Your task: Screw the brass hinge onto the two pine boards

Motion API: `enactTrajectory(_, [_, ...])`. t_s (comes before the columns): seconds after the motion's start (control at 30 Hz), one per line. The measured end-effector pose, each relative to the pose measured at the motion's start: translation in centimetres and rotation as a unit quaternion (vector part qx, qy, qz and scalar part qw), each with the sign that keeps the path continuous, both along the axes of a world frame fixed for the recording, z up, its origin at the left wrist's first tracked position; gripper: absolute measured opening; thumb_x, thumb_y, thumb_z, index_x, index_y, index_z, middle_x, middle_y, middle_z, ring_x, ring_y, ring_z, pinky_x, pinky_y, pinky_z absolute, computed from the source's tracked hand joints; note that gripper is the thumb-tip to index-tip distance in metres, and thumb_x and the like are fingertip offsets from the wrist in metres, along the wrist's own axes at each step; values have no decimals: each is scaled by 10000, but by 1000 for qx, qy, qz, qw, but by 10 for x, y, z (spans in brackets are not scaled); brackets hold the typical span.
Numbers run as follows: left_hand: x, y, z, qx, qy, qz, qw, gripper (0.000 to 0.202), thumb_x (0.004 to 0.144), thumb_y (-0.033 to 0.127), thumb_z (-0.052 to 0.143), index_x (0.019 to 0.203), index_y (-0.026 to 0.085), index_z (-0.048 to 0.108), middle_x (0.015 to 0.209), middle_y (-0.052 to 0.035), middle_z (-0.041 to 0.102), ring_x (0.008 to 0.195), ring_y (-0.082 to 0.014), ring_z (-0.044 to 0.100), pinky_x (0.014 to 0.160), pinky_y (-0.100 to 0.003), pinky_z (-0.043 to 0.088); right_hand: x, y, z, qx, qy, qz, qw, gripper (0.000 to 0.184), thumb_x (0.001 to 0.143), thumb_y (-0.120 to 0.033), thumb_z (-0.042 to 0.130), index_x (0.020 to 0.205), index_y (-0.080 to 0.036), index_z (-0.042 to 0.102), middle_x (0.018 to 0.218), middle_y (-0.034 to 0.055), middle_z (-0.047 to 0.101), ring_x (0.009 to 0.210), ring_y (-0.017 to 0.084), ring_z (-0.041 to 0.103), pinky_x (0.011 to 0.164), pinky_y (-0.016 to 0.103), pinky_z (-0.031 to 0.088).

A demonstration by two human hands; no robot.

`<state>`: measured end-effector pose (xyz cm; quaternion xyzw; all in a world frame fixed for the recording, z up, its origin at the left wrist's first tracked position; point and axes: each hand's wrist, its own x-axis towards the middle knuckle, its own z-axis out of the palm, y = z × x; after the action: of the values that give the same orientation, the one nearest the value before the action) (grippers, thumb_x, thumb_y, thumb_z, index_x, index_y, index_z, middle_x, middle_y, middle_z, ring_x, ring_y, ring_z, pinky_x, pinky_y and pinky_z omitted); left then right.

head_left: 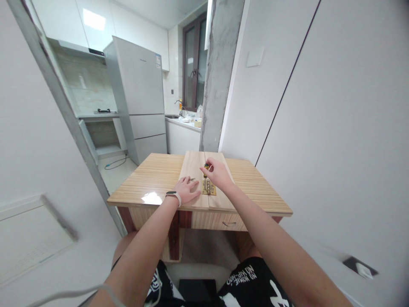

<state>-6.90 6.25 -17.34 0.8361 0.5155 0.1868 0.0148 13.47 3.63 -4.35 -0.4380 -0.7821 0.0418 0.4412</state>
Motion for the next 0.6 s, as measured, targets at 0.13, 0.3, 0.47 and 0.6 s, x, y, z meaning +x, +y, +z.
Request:
enactTrajectory(0.13, [0,0,-1,-1,-2,3,1000,709,903,795,441,1483,394,522,1546,-80,455,1426,-353,362,1177,-537,299,4,2,-1,-62,24,33,997,150,905,-352,665,982,-223,674,784,-11,673,628,129,585,640,257,420])
enactTrajectory(0.3, [0,0,-1,1,1,1,1000,693,905,778,466,1481,397,520,1541,-79,460,1428,-349,353,1177,-533,294,12,8,3,-161,26,141,976,243,960,-258,559,1173,-218,667,892,22,720,663,124,666,670,251,495])
enactTrajectory(0.47, [0,0,-1,0,2,2,1000,678,906,770,474,1477,407,516,1540,-66,461,1419,-336,359,1178,-526,294,18,12,4,-174,22,139,975,235,925,-202,581,1138,-212,680,946,32,737,675,124,668,680,254,499])
enactTrajectory(0.6, [1,-1,0,-2,-1,2,1000,667,910,759,481,1473,403,519,1542,-67,465,1418,-339,360,1178,-534,288,14,5,7,-97,-8,71,993,158,877,-200,654,1025,-213,710,880,17,725,736,139,655,727,262,467])
